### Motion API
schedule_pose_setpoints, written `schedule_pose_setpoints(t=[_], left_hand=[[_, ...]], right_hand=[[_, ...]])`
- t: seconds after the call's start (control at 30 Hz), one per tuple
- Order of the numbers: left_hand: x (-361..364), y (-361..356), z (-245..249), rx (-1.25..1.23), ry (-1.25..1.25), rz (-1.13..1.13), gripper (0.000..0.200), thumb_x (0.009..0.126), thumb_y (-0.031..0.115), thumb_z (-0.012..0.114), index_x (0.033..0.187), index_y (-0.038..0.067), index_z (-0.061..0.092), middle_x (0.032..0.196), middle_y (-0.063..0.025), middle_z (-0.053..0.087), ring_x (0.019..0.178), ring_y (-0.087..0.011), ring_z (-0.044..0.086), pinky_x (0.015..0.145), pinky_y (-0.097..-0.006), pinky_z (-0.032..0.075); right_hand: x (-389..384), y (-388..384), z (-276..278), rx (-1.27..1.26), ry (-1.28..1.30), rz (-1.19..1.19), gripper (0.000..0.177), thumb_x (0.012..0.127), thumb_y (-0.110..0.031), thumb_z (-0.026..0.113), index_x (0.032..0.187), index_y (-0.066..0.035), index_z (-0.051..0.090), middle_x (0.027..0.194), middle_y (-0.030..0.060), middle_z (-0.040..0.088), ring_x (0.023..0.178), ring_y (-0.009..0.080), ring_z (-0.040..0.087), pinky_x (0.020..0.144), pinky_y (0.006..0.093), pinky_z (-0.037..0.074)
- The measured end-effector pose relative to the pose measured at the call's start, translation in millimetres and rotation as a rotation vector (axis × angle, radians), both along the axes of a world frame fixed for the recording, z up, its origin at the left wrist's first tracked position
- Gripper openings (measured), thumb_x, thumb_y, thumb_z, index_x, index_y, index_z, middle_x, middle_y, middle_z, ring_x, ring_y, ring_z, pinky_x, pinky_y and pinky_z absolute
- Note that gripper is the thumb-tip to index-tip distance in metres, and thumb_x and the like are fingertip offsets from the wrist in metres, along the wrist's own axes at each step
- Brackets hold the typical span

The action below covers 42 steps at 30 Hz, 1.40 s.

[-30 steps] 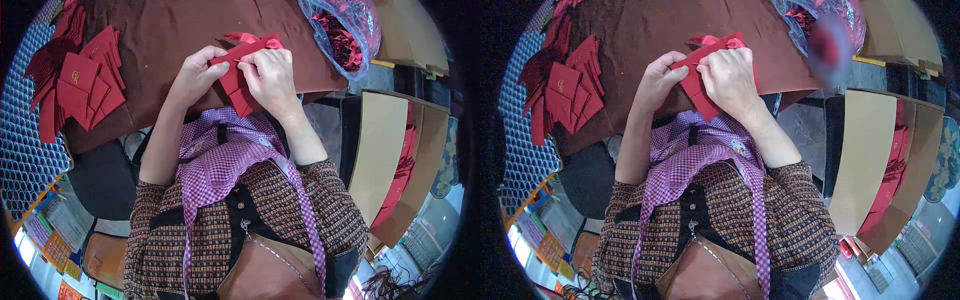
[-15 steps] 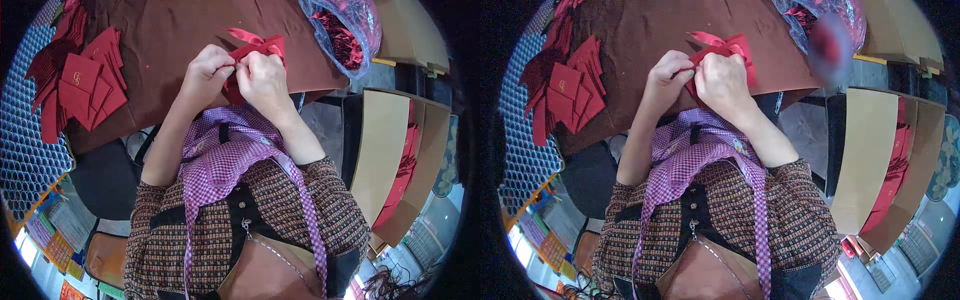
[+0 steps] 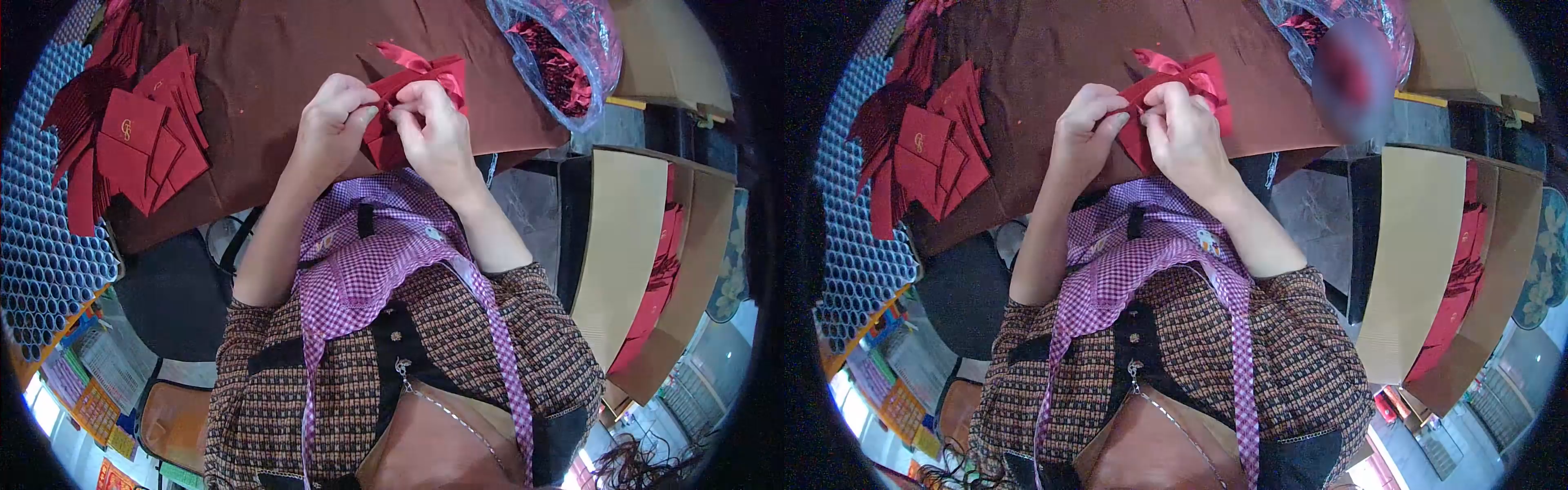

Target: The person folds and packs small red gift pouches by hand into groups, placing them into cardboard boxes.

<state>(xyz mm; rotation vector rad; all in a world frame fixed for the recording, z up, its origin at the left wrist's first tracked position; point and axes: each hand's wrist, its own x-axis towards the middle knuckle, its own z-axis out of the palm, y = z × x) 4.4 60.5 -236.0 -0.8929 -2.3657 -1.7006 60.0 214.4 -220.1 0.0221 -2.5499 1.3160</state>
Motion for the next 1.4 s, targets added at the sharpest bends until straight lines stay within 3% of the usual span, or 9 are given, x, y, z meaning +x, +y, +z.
schedule_pose_setpoints(t=[0.27, 0.43, 0.7, 0.97, 1.03, 1.1, 1.13, 1.17, 1.4], left_hand=[[6, -1, 1, 0.002, -0.075, -0.034, 0.016, 0.076, -0.004, 0.064, 0.091, -0.001, 0.064, 0.091, -0.0106, 0.058, 0.086, -0.0213, 0.06, 0.073, -0.0284, 0.048], [9, 0, 10, -0.092, -0.008, 0.016, 0.016, 0.075, -0.005, 0.064, 0.091, -0.002, 0.065, 0.091, -0.0115, 0.058, 0.084, -0.0225, 0.06, 0.072, -0.0287, 0.049], [12, 7, 13, -0.162, 0.117, -0.001, 0.019, 0.073, -0.005, 0.067, 0.091, 0.001, 0.066, 0.09, -0.0112, 0.058, 0.081, -0.0223, 0.061, 0.069, -0.0295, 0.05], [12, 8, 10, -0.106, 0.103, -0.021, 0.016, 0.074, -0.002, 0.067, 0.089, 0.005, 0.066, 0.093, -0.0126, 0.056, 0.08, -0.0268, 0.061, 0.069, -0.0345, 0.051], [11, 8, 11, -0.103, 0.099, -0.026, 0.016, 0.074, -0.001, 0.067, 0.089, 0.005, 0.067, 0.093, -0.0127, 0.057, 0.081, -0.0267, 0.061, 0.069, -0.0344, 0.052], [11, 8, 13, -0.123, 0.109, -0.017, 0.016, 0.074, 0.0, 0.067, 0.089, 0.005, 0.067, 0.094, -0.0132, 0.056, 0.081, -0.0267, 0.062, 0.069, -0.0344, 0.052], [11, 8, 13, -0.122, 0.112, -0.019, 0.016, 0.074, 0.0, 0.067, 0.089, 0.005, 0.067, 0.094, -0.0132, 0.056, 0.081, -0.0267, 0.062, 0.069, -0.0344, 0.052], [11, 9, 14, -0.108, 0.115, -0.015, 0.016, 0.074, 0.0, 0.067, 0.09, 0.005, 0.067, 0.094, -0.0134, 0.057, 0.081, -0.0268, 0.062, 0.069, -0.0345, 0.052], [10, 11, 11, -0.129, 0.156, 0.005, 0.016, 0.073, 0.002, 0.068, 0.088, 0.005, 0.067, 0.094, -0.0138, 0.057, 0.079, -0.0269, 0.062, 0.068, -0.0348, 0.053]], right_hand=[[-1, -2, 4, 0.128, 0.195, -0.018, 0.019, 0.076, 0.003, 0.065, 0.092, 0.0, 0.056, 0.081, 0.0113, 0.062, 0.076, 0.0254, 0.062, 0.071, 0.035, 0.048], [-4, 13, 38, 0.467, 0.329, 0.043, 0.018, 0.072, -0.006, 0.07, 0.089, -0.006, 0.065, 0.088, 0.0051, 0.061, 0.085, 0.0225, 0.057, 0.078, 0.0343, 0.039], [-26, 35, 56, 0.692, 0.021, 0.456, 0.011, 0.083, -0.013, 0.059, 0.086, -0.006, 0.067, 0.085, 0.0054, 0.06, 0.085, 0.0233, 0.052, 0.083, 0.0359, 0.036], [-43, 46, 56, 0.439, -0.125, 0.55, 0.019, 0.083, -0.02, 0.06, 0.09, -0.004, 0.067, 0.084, 0.0104, 0.065, 0.089, 0.0258, 0.057, 0.093, 0.0368, 0.034], [-50, 48, 57, 0.425, -0.123, 0.566, 0.019, 0.082, -0.018, 0.061, 0.09, -0.002, 0.067, 0.082, 0.0123, 0.066, 0.084, 0.0267, 0.062, 0.087, 0.0368, 0.042], [-55, 48, 64, 0.248, -0.378, 0.55, 0.019, 0.081, -0.016, 0.061, 0.09, -0.001, 0.067, 0.081, 0.0141, 0.067, 0.075, 0.0268, 0.064, 0.075, 0.0352, 0.049], [-55, 50, 68, 0.252, -0.31, 0.568, 0.019, 0.08, -0.014, 0.06, 0.09, 0.001, 0.066, 0.08, 0.0144, 0.068, 0.068, 0.0269, 0.065, 0.063, 0.0335, 0.052], [-56, 51, 69, 0.253, -0.308, 0.567, 0.019, 0.08, -0.014, 0.06, 0.09, 0.001, 0.066, 0.08, 0.0144, 0.068, 0.068, 0.0269, 0.065, 0.063, 0.0335, 0.052], [-53, 53, 68, 0.565, -0.237, 0.643, 0.017, 0.082, -0.016, 0.059, 0.088, -0.003, 0.068, 0.079, 0.0079, 0.066, 0.082, 0.0228, 0.06, 0.09, 0.0342, 0.039]])
